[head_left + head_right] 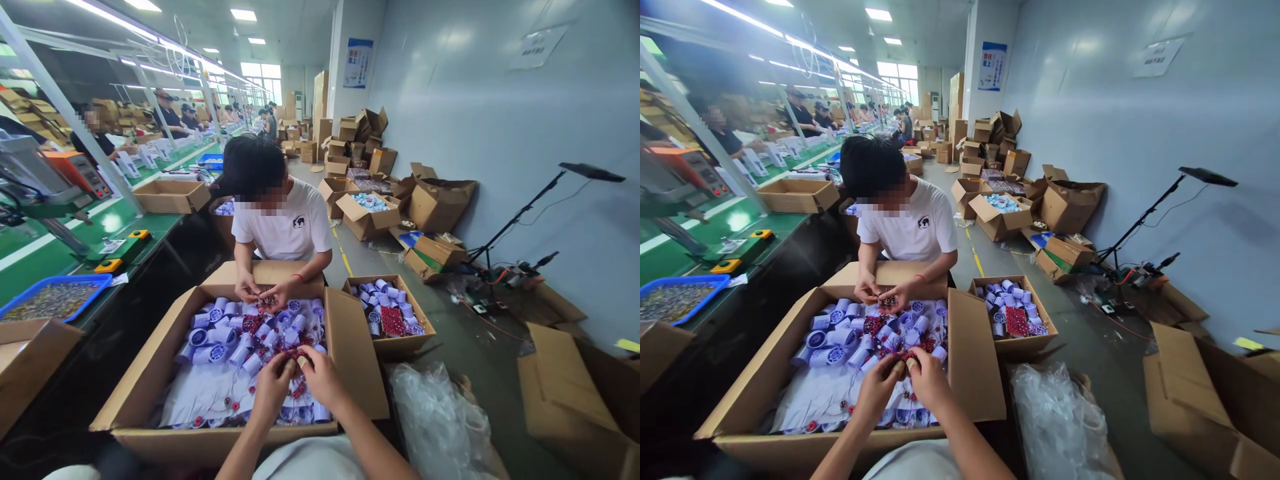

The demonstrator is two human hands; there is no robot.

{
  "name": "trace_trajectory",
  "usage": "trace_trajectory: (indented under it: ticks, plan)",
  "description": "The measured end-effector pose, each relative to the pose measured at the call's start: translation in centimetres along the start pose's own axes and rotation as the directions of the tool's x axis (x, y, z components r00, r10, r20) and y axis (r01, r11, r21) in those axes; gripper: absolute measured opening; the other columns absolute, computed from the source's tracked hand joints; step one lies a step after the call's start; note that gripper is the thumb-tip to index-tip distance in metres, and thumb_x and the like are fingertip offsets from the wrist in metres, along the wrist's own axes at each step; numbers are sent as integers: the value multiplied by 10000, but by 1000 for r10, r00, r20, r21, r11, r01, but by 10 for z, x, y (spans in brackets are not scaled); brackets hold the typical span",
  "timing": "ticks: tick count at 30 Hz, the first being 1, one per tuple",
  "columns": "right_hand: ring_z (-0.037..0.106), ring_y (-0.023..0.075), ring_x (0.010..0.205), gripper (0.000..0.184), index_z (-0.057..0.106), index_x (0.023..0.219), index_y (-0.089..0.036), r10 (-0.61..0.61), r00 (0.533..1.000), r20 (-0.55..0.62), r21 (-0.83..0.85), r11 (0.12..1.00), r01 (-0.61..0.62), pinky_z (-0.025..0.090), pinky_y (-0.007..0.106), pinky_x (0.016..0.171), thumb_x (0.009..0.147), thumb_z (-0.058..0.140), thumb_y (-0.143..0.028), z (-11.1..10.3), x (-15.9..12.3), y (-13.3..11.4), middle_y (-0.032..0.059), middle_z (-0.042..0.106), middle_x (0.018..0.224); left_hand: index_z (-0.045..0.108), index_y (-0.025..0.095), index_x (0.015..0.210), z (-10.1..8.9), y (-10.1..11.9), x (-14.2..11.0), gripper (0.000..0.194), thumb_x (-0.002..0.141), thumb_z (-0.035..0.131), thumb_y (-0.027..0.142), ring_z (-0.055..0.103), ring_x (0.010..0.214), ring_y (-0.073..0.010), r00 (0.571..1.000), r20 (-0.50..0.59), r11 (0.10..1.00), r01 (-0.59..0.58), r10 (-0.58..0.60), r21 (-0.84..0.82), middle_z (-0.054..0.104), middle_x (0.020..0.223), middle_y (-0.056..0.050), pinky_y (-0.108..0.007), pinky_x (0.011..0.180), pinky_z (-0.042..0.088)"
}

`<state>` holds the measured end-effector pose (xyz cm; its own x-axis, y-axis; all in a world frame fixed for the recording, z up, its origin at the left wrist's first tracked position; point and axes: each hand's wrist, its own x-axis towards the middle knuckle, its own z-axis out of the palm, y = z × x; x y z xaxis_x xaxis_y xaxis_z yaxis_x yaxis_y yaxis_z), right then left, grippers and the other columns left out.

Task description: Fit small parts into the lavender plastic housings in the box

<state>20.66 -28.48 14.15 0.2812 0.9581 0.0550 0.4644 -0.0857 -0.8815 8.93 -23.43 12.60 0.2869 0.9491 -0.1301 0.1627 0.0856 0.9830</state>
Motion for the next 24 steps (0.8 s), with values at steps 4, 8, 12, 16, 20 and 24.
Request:
trace_trajectory:
  ticks: [4,8,12,16,20,24]
  plan:
    - [682,218,824,343,687,1056,-174,8,1000,-7,-11,1000,-8,510,303,738,847,415,-168,5,-1,0,96,742,885,692,144,770,-3,2,0,303,600,633,388,615,626,-202,999,30,1000,30,-30,-1,700,660,-54,-308,641,517]
    - [682,204,809,344,699,1013,-194,-33,999,-13,44,998,34,510,289,724,842,404,-153,13,-1,1,83,743,888,674,152,754,-7,0,1,295,579,653,389,616,623,-205,997,37,997,70,-68,-44,696,661,-50,-312,632,515]
    - [678,183,734,298,694,971,-180,13,1000,9,112,994,-14,509,260,650,839,427,-168,18,0,5,68,740,839,657,144,721,-12,-11,4,300,561,675,397,604,585,-193,995,57,994,89,-85,-57,677,617,-42,-292,578,499]
    - [681,215,762,264,685,958,-155,23,999,-45,-78,997,-26,499,283,674,830,453,-151,29,-3,10,94,734,824,637,145,640,-14,-16,5,296,571,657,432,566,511,-176,998,5,996,66,-66,65,634,528,-26,-269,499,450]
    - [680,227,784,266,671,971,-174,-14,991,-133,-272,962,-23,489,286,695,812,475,-90,45,-6,14,93,723,818,637,154,621,-13,-13,7,307,579,630,458,592,540,-205,999,-48,983,33,-25,180,659,552,-50,-291,515,454]
    - [676,225,849,344,670,953,-198,-28,995,-96,-370,929,-9,501,293,756,784,440,-7,63,-4,21,84,720,865,634,166,625,-22,-28,12,300,595,625,464,632,586,-244,999,-35,959,32,-23,282,686,588,-66,-329,571,487]
